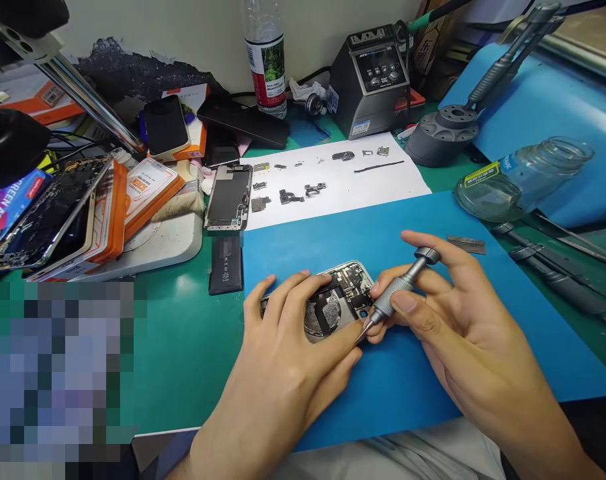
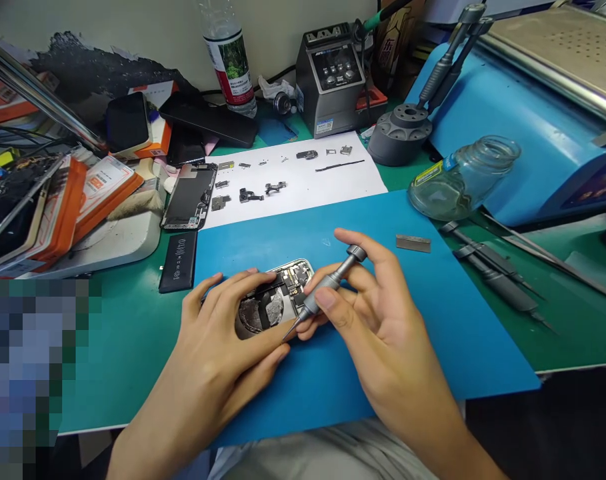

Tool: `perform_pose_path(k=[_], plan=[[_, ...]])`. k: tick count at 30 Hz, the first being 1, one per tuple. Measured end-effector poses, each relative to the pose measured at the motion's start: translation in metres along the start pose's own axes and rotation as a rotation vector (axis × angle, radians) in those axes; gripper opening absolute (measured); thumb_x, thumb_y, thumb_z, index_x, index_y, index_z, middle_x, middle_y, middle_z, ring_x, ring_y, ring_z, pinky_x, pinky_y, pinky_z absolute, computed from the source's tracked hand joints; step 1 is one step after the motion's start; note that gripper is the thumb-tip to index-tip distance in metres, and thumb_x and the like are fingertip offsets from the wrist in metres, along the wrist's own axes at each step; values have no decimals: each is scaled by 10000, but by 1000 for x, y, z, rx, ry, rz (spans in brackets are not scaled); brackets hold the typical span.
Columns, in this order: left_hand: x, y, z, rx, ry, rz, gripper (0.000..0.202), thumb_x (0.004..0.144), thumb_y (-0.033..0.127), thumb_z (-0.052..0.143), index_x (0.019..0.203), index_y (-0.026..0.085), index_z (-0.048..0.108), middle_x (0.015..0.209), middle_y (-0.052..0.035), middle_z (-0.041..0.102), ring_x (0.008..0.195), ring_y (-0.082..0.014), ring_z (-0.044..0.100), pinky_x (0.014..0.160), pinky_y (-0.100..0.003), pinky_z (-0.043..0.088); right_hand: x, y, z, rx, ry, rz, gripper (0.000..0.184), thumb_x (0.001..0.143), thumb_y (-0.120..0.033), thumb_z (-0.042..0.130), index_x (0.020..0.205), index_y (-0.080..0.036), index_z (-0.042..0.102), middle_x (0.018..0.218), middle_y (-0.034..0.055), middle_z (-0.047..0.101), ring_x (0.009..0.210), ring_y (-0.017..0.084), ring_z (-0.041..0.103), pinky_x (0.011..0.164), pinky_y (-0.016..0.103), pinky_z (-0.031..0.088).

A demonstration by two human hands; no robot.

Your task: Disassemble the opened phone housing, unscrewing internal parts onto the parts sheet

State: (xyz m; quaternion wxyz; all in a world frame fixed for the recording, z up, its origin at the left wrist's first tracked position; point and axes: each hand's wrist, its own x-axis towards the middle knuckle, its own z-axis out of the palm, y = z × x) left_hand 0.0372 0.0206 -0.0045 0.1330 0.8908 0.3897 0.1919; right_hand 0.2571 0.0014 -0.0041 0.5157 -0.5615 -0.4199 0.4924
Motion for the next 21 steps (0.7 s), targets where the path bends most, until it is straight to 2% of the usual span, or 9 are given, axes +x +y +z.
perform_pose_path(k=[13,21], plan=[[0,1,-1,13,-32,4,295,1181,387,523,1393,398,727,1616,-128,516,1551,-344,464,1264,-659,263,-1,1,-1,-24,-8,-28,563,1031,-479,749,1547,-408,534,1100,57,760,755,193,766,686,308,714],[-1,1,-1,12,-29,14,290,1182,377,524,1397,400,719,1626,-127,503,1565,-346,451,1266,-665,262,-2,3,-2,28,-22,-29,574,1019,-432,775,1549,-419,557,1141,58,758,708,181,753,669,331,719]])
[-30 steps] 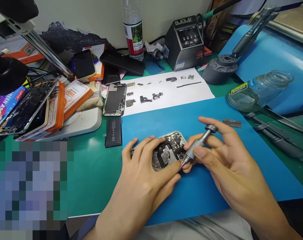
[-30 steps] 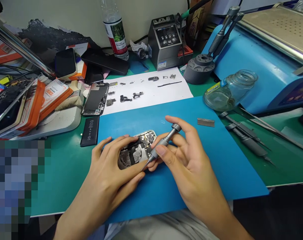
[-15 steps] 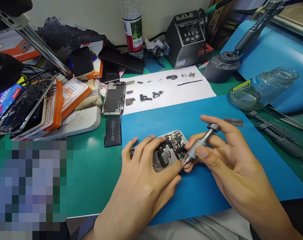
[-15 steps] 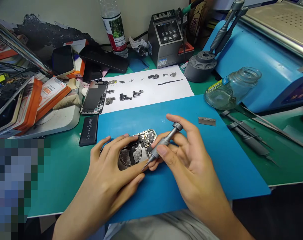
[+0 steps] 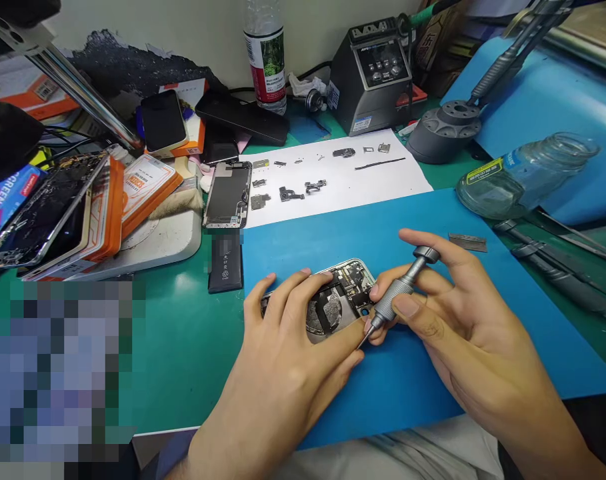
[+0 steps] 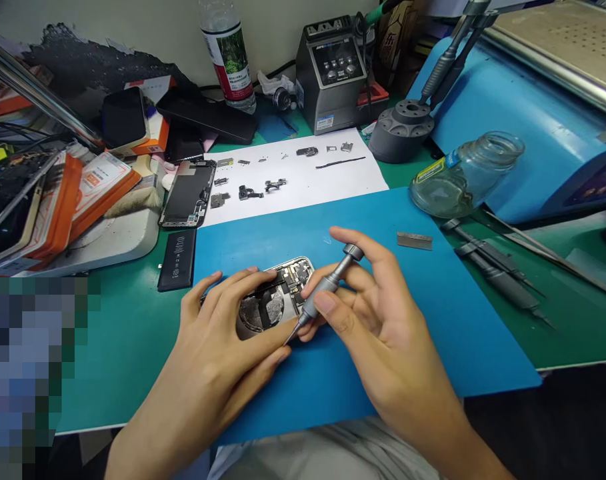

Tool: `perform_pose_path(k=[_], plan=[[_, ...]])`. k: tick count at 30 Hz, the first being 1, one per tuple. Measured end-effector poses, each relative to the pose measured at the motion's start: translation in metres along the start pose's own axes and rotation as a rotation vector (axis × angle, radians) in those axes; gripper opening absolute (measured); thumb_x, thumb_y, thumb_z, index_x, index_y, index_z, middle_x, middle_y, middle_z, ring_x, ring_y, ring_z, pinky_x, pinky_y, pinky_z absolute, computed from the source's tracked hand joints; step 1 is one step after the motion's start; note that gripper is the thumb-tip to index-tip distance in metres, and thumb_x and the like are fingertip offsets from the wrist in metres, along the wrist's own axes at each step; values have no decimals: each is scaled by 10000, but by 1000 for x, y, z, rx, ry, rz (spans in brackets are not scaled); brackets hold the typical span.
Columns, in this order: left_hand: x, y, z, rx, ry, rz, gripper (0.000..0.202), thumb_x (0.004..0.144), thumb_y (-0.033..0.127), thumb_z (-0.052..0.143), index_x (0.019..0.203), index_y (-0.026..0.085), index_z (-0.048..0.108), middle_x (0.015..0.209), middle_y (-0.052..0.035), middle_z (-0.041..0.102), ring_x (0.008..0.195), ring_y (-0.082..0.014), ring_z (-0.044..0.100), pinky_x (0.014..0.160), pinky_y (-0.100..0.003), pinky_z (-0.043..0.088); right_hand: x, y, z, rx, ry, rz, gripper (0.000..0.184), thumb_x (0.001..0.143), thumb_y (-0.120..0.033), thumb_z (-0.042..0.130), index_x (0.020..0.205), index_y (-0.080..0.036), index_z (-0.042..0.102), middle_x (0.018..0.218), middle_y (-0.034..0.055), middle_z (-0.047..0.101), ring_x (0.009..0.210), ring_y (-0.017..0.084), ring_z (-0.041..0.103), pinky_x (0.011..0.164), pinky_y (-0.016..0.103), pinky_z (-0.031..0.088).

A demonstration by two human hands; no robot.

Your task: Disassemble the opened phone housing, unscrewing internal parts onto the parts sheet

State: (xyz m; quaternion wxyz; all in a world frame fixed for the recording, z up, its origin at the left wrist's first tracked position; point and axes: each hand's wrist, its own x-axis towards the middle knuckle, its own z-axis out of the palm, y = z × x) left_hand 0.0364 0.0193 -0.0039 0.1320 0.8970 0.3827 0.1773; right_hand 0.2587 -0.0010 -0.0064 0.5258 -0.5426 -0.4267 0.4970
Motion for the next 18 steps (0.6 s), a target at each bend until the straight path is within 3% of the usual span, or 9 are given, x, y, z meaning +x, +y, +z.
perform_pose_path(k=[11,18], plan=[[0,1,0,-3,12,1,273,1181,375,527,1373,382,722,1622,-129,507,1549,-352,458,1251,-666,273,2,5,-2,-14,-48,-90,559,1045,-370,741,1568,-393,546,1087,50,761,688,169,747,634,301,702],[2,-1,1,-24,35,21,303,1180,409,520,1401,386,726,1584,-142,549,1496,-373,511,1189,-674,377,3,7,-3,5,-30,-82,589,1042,-378,744,1589,-387,526,1073,45,736,699,172,746,647,311,703]])
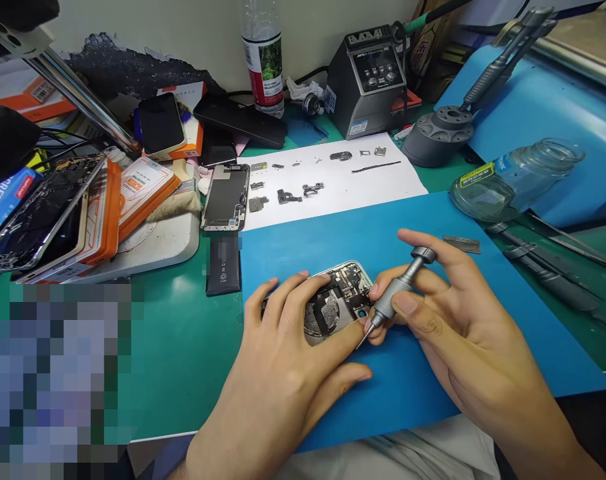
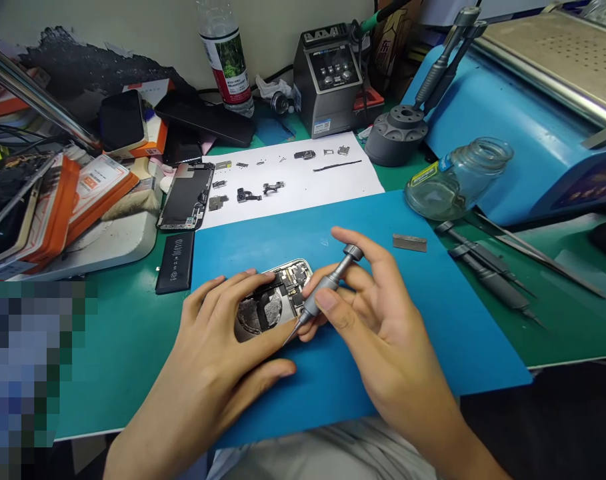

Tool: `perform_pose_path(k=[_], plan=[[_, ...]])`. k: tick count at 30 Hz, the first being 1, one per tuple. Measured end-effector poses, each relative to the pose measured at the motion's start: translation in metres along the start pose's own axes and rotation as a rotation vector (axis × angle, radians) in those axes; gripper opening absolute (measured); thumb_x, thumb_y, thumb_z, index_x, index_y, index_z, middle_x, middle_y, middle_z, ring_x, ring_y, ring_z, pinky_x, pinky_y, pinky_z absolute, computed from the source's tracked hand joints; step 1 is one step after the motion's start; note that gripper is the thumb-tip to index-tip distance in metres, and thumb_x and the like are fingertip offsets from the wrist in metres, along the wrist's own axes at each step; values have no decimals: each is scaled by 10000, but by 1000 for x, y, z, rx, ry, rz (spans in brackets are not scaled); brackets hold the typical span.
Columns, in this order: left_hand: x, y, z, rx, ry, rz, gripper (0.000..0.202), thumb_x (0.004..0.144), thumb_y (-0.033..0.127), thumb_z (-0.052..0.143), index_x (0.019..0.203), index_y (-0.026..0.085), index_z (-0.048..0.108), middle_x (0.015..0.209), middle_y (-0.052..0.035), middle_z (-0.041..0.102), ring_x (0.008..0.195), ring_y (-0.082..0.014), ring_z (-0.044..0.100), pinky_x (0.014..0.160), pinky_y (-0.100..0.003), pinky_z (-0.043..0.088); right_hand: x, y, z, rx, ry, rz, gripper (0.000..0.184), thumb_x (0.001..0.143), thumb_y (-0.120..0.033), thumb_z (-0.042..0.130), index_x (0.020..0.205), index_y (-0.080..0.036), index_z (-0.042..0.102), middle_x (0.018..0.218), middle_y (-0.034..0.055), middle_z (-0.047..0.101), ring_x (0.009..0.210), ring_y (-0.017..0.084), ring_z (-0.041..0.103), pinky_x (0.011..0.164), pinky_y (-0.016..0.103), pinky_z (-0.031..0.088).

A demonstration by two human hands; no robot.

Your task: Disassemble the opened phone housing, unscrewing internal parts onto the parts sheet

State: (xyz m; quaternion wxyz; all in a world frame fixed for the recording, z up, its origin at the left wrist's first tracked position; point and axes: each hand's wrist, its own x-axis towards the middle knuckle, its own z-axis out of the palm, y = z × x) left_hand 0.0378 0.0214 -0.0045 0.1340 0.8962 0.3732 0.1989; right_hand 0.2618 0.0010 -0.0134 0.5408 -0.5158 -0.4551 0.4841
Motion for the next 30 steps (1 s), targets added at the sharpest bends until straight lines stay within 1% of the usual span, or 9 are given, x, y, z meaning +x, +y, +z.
perform_pose_path(k=[5,11,17,23,26,28,30], plan=[[-1,0,1,-10,12,6,330,1176,379,537,1458,383,708,1609,-150,534,1510,-377,497,1173,-664,419,0,-2,1,37,11,25,590,1046,-388,738,1594,-395,520,1061,38,716,708,165,733,663,304,702],[0,0,1,-10,16,4,297,1170,364,553,1397,366,745,1609,-155,541,1505,-382,513,1180,-679,418,-3,-7,3,47,20,92,605,1042,-415,751,1597,-422,512,1112,31,712,733,153,742,725,301,708],[0,0,1,-16,21,-4,297,1166,357,566,1409,381,735,1611,-142,550,1503,-375,519,1185,-682,413,-2,-7,5,45,22,110,609,1028,-433,769,1583,-418,520,1113,32,719,736,155,735,723,300,703],[-2,1,1,-14,9,-6,305,1167,332,558,1416,384,725,1619,-139,535,1517,-365,498,1192,-672,399,0,-8,6,44,33,125,640,1027,-450,767,1603,-393,496,1110,43,722,722,160,726,709,312,703],[-3,-1,1,-4,10,7,390,1151,229,557,1475,396,693,1611,-147,532,1512,-369,491,1163,-650,418,2,-9,3,76,42,81,618,1031,-429,758,1590,-358,507,1056,40,719,713,167,722,651,304,689],[-3,-2,2,-3,11,17,514,1116,121,547,1524,414,658,1621,-157,514,1499,-376,490,1123,-636,426,3,-12,0,87,91,6,592,1030,-394,754,1573,-345,525,1020,32,715,692,167,714,608,298,679],[-3,-2,3,5,5,29,624,1057,26,539,1537,410,649,1638,-168,497,1497,-394,474,1102,-639,406,4,-16,-2,24,173,-110,630,1009,-342,775,1586,-367,524,1003,28,713,686,177,709,565,299,673]])
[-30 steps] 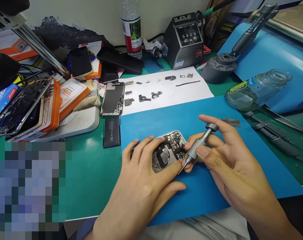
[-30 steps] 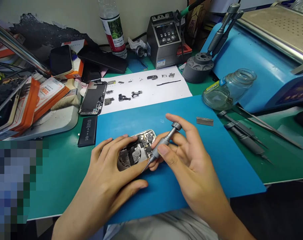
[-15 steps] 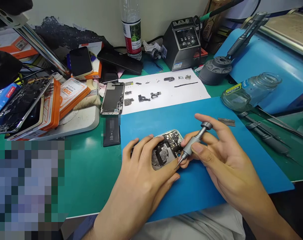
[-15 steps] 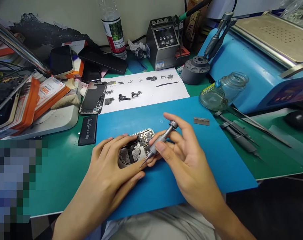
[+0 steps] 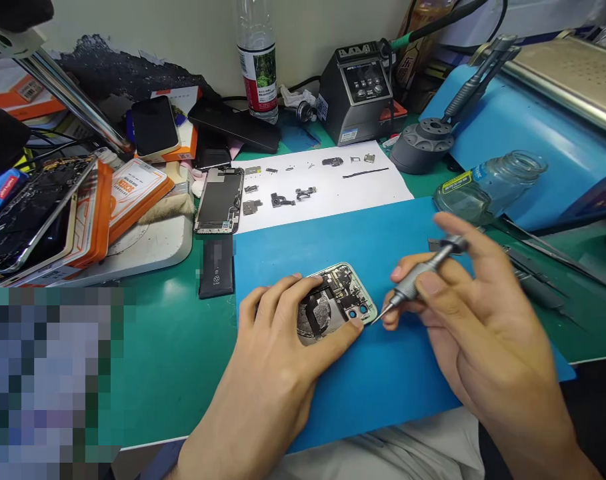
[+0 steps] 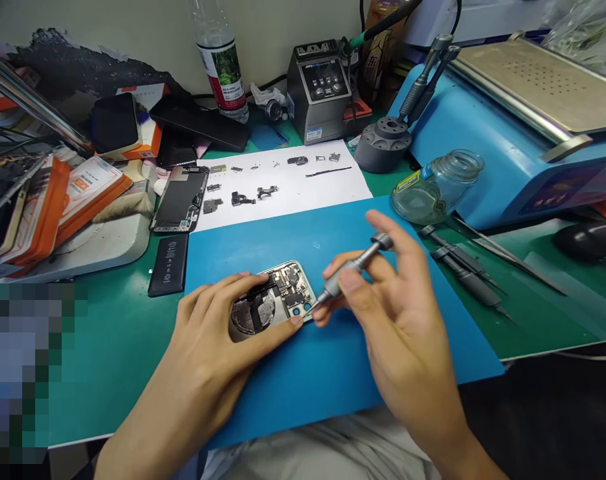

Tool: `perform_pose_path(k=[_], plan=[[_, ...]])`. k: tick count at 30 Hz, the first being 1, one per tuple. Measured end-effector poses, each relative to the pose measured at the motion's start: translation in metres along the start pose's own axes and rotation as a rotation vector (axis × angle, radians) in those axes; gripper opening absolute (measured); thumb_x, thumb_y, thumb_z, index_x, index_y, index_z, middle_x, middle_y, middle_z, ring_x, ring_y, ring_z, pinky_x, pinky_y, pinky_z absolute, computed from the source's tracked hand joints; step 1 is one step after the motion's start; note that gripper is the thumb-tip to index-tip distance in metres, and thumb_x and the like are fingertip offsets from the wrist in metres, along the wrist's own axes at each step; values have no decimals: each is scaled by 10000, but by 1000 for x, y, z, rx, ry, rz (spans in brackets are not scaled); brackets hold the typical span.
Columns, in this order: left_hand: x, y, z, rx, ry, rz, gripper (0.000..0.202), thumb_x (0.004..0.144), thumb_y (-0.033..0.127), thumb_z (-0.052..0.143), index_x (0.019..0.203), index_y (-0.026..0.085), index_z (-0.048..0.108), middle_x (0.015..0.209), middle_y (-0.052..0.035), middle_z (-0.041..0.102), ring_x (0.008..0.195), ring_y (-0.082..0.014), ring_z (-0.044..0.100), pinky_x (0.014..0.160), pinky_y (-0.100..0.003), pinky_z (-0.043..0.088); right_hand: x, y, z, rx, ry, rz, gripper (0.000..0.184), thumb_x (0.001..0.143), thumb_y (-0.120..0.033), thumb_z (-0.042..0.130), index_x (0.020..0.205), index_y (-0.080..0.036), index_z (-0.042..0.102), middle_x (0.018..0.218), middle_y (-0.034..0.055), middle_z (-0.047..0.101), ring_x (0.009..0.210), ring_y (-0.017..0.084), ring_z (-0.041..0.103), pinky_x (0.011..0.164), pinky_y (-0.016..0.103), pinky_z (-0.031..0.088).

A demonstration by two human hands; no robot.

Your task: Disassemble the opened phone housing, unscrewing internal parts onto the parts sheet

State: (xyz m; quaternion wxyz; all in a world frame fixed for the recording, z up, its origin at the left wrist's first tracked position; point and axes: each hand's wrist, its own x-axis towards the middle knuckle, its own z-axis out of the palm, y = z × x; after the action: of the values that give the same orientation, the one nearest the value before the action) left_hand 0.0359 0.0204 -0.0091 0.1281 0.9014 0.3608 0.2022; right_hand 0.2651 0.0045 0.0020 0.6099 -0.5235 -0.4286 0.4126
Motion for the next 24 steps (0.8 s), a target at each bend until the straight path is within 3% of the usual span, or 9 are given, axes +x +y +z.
perform_pose_path(k=[4,7,11,16,21,24], plan=[[-2,6,4,57,83,29,552,1044,18,567,1464,346,706,1656,-166,498,1543,-374,403,1164,-601,321,0,-4,4,-220,141,-289,684,976,-233,795,1567,-485,560,1033,23,684,731,190,694,512,299,644],[-4,13,7,150,191,60,360,1091,135,650,1390,312,746,1730,-179,432,1577,-309,357,1196,-508,279,0,-1,9,-278,122,-383,648,965,-188,789,1517,-481,618,1036,27,691,698,181,677,512,305,627],[-5,17,8,236,191,92,349,1073,195,734,1400,317,746,1741,-160,442,1592,-283,335,1200,-465,276,0,3,8,-329,26,-378,636,951,-167,789,1517,-414,639,972,27,696,647,169,673,496,293,622],[-3,17,9,276,211,81,320,1077,242,740,1377,349,771,1709,-94,506,1545,-241,392,1204,-422,279,1,2,5,-427,-25,-389,654,943,-145,785,1535,-379,635,1058,47,706,641,137,658,496,258,623],[-2,17,10,290,216,59,338,1094,271,690,1402,394,758,1699,-58,524,1542,-233,396,1201,-428,283,1,1,5,-496,-42,-428,737,900,-105,801,1560,-385,631,1069,46,765,730,202,719,585,325,689],[-3,17,10,282,205,54,345,1099,271,667,1407,398,758,1714,-62,499,1566,-224,375,1211,-426,274,1,3,4,-463,-52,-407,774,869,-102,824,1555,-414,647,1191,53,765,790,215,751,646,344,714]])
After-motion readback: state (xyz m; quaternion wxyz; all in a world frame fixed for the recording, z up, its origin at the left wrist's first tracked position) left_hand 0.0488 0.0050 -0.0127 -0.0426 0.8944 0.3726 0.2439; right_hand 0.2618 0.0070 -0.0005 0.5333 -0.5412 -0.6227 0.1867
